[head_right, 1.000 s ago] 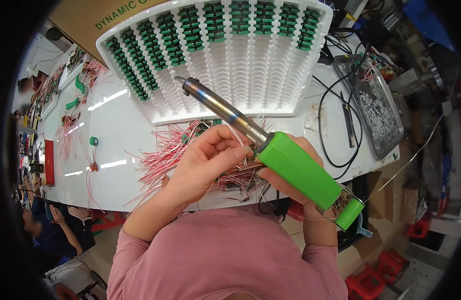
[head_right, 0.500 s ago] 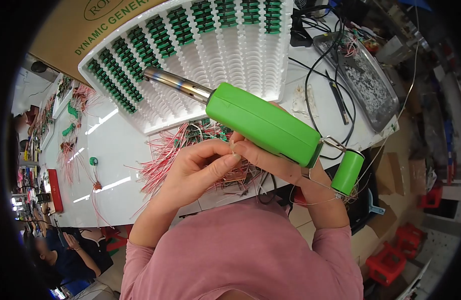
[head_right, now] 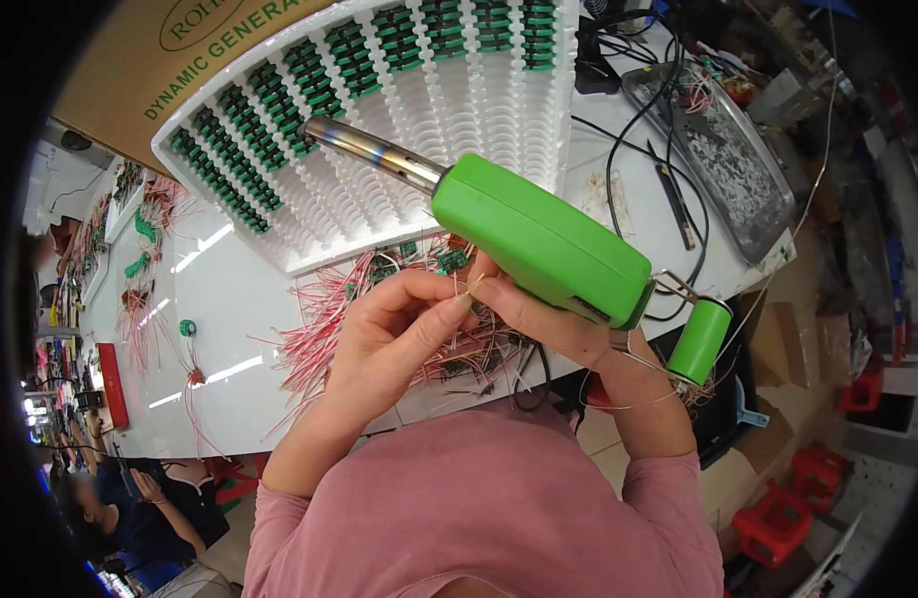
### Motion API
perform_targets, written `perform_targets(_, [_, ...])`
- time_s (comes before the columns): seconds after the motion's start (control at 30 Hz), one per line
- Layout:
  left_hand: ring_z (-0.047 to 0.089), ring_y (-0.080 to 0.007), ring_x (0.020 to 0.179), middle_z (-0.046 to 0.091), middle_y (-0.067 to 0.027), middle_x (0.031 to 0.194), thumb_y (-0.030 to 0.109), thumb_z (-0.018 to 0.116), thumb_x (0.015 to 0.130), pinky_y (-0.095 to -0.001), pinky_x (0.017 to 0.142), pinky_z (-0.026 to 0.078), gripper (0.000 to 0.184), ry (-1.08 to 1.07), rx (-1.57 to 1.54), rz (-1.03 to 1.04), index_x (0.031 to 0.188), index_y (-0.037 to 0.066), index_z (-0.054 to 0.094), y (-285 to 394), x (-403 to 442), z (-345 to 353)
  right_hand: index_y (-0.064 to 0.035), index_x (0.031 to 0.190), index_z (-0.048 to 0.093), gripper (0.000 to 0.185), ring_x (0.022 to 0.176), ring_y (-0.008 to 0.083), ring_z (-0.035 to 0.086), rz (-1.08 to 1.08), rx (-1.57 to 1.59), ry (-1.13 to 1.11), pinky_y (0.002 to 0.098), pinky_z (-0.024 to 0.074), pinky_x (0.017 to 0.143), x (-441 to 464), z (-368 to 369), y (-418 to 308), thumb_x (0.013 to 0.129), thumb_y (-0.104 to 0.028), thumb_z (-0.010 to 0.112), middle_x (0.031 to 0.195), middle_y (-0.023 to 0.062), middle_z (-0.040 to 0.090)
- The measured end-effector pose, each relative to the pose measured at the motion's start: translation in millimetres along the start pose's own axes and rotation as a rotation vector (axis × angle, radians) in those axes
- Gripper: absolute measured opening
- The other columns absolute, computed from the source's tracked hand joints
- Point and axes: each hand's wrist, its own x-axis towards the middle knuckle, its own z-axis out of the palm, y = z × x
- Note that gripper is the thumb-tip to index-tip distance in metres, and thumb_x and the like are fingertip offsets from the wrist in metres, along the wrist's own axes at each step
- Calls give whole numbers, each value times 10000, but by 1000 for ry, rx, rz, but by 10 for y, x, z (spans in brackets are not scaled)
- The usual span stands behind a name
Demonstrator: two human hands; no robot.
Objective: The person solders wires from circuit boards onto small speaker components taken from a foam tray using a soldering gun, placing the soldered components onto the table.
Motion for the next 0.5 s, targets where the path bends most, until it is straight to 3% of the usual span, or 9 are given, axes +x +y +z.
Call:
perform_targets(0.13, [472,-3,637,551,28,749,108,567,846,-153,547,387,123,-4,-27,23,909,3,574,-43,-1,-18,-10,795,540,115,662,99,477,115,-13,31,232,398,599,-3,9,10,703,-44,600,720,27,525])
perform_targets(0.23, [559,-76,768,571,-40,859,74,539,854,-224,665,513,95,-34,77,-101,906,-4,552,196,-68,-142,-29,764,538,103,604,84,452,80,-51,212,216,366,546,-57,-13,30,712,-92,601,667,15,495])
perform_targets(0.27, [558,-78,707,573,-47,823,44,548,839,-199,586,493,62,34,7,-93,877,-3,562,282,-117,-167,-31,782,532,127,579,81,437,119,-52,193,213,349,526,-94,-104,69,727,-126,596,646,13,481])
perform_targets(0.33, [529,-38,624,571,-27,775,33,570,819,-167,517,422,65,152,175,111,867,-9,578,397,-234,-344,-37,817,520,181,530,77,408,200,-55,165,207,314,485,-165,-338,173,756,-194,588,606,10,454])
perform_targets(0.43, [543,-39,577,582,-52,768,-1,578,797,-156,463,407,52,367,359,299,844,-21,587,539,-387,-592,-49,910,492,304,483,79,375,-70,3,164,214,279,447,-224,-519,188,785,-309,586,567,10,430])
perform_targets(0.5, [535,-38,566,580,-42,778,4,575,802,-154,461,420,55,421,376,266,853,-15,582,559,-361,-705,-54,992,470,394,468,82,370,-165,15,143,215,271,434,-247,-641,205,792,-372,589,554,15,430])
